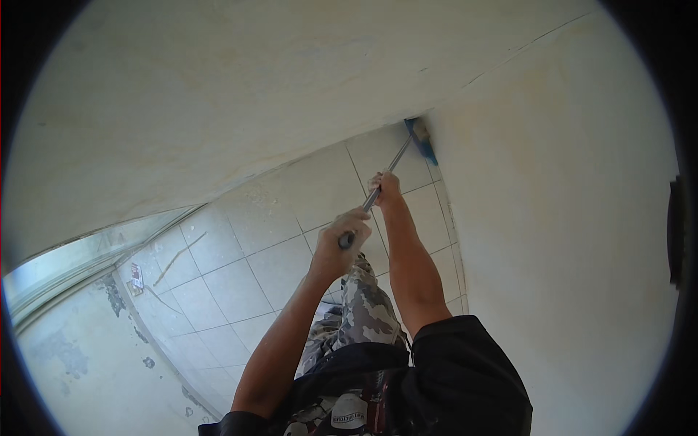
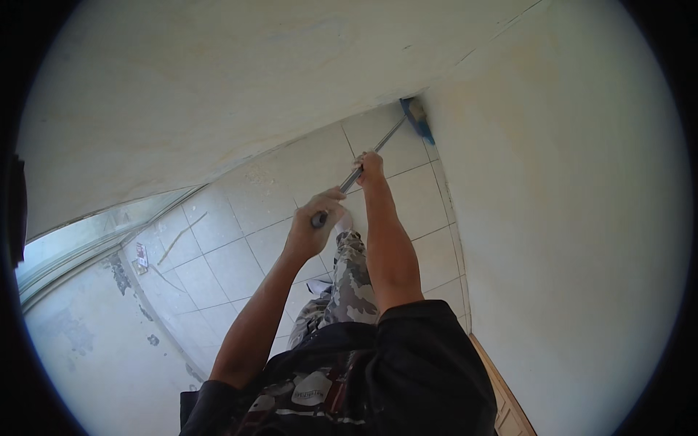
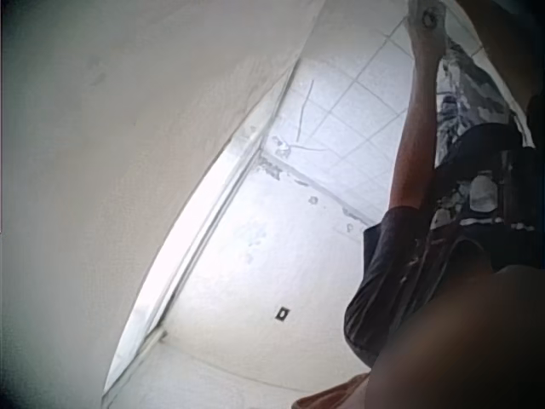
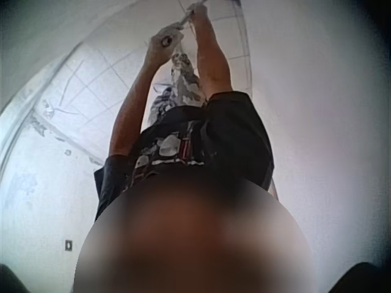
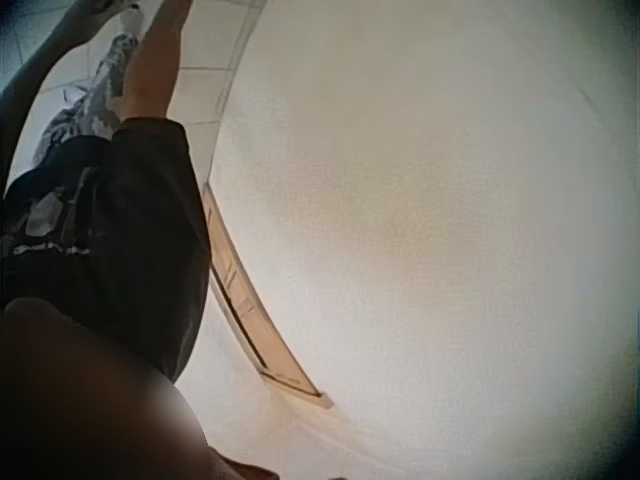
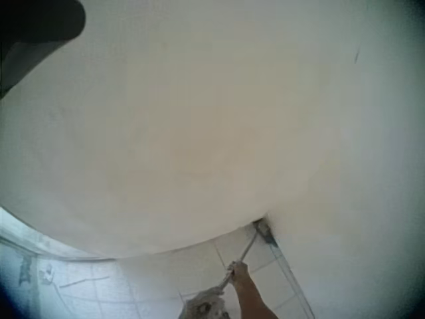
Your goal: Scraping and sweeping a wall to prepare it for repair or painting.
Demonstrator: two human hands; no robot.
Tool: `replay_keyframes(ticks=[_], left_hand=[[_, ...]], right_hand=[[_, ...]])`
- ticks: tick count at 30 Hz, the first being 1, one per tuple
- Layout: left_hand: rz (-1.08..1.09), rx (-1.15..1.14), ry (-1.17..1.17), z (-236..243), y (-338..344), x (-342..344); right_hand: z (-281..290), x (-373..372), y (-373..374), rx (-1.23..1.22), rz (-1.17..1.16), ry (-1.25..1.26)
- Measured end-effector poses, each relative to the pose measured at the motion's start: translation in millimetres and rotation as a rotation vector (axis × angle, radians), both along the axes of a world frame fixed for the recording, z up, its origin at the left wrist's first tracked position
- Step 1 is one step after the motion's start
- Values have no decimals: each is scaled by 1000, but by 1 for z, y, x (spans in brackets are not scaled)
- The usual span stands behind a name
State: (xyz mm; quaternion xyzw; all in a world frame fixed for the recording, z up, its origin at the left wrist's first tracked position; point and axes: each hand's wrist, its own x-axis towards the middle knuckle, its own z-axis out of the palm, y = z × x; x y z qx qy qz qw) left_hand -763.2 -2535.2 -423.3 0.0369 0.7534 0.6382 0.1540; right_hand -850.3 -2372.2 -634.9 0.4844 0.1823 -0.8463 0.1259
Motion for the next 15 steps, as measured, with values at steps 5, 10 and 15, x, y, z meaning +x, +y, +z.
replay_keyframes(ticks=[5, 10, 15], left_hand=[[218, 121, -162, -17, -23, -19], [276, -146, -214, 31, -42, 39], [258, -499, -124, 132, -114, 94]], right_hand=[[-1, -31, -34, 229, 322, -159], [7, 41, -81, 322, 782, -2], [48, 123, -234, -68, 838, 84]])
